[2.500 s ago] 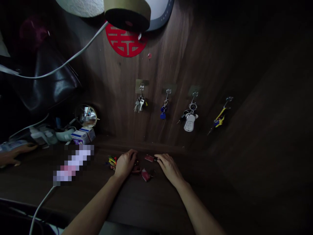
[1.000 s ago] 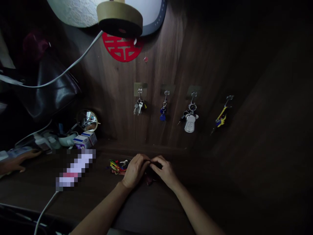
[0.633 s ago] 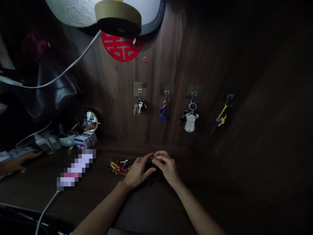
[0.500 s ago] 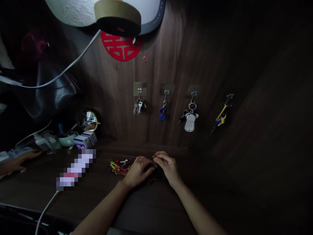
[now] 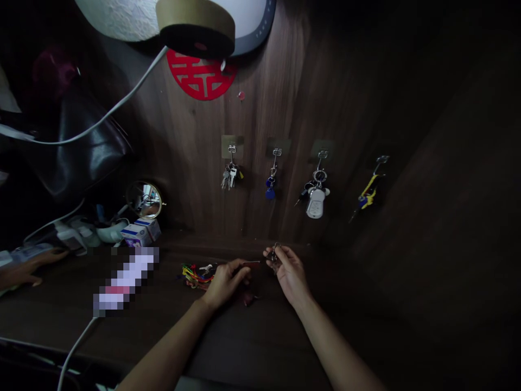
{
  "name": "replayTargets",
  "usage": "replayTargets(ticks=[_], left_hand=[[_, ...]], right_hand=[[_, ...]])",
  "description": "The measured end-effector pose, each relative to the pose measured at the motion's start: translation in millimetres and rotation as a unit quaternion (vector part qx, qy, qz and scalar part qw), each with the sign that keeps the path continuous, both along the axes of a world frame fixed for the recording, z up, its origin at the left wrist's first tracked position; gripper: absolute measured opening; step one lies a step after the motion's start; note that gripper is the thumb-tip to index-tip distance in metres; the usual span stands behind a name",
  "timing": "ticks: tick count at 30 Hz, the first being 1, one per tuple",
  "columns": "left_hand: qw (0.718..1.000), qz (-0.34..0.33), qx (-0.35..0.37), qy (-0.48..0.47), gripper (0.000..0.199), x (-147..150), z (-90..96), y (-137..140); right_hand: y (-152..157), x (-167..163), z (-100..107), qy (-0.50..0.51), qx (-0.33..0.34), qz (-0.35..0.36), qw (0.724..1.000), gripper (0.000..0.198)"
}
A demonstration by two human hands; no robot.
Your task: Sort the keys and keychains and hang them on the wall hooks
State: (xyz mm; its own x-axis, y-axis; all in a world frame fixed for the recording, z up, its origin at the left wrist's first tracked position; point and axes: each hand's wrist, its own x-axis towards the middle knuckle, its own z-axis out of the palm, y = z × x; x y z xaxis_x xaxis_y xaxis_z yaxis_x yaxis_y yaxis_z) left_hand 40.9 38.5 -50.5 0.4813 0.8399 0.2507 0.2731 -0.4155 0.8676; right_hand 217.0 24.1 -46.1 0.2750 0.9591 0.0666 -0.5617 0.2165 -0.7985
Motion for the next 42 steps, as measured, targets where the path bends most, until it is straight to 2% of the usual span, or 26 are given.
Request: replayTargets(ticks=[3, 8, 15, 19, 24, 30, 36, 42], left_hand=[[1.000, 0.001, -0.012, -0.025, 0.035, 0, 0.2, 0], [0.999, 0.007, -0.028, -0.043, 0.036, -1, -0.9, 1], [0.998, 0.015, -0.020, -0.052, 0.037, -2, -2.5, 3], [0.999, 0.013, -0.021, -0.043, 0.041, -3, -4.5, 4], [0.999, -0.003, -0.034, -0.026, 0.042, -3, -5.0, 4], [1.000, -0.015, -0.024, -0.004, 0.043, -4, -4.5, 5], [0.999, -0.011, 0.016, 0.031, 0.043, -5, -4.0, 5], [0.998, -0.011, 0.036, 0.042, 0.044, -5, -3.3, 6]], right_hand=[[1, 1, 1, 0.008, -0.005, 0.005, 1.000, 0.022], [1, 4, 2, -0.014, 0.000, -0.036, 0.999, 0.020], [-1, 8, 3, -0.019, 0.012, -0.011, 1.000, 0.020], [1, 12, 11, -0.029, 0.025, -0.017, 0.999, 0.020], [7, 18, 33, -0.053, 0.038, -0.043, 0.997, 0.023], [23, 19, 71, -0.096, 0.073, -0.084, 0.989, 0.026], [43, 14, 115, -0.128, 0.126, -0.119, 0.976, 0.028], [70, 9, 147, -0.153, 0.165, -0.166, 0.960, 0.028]])
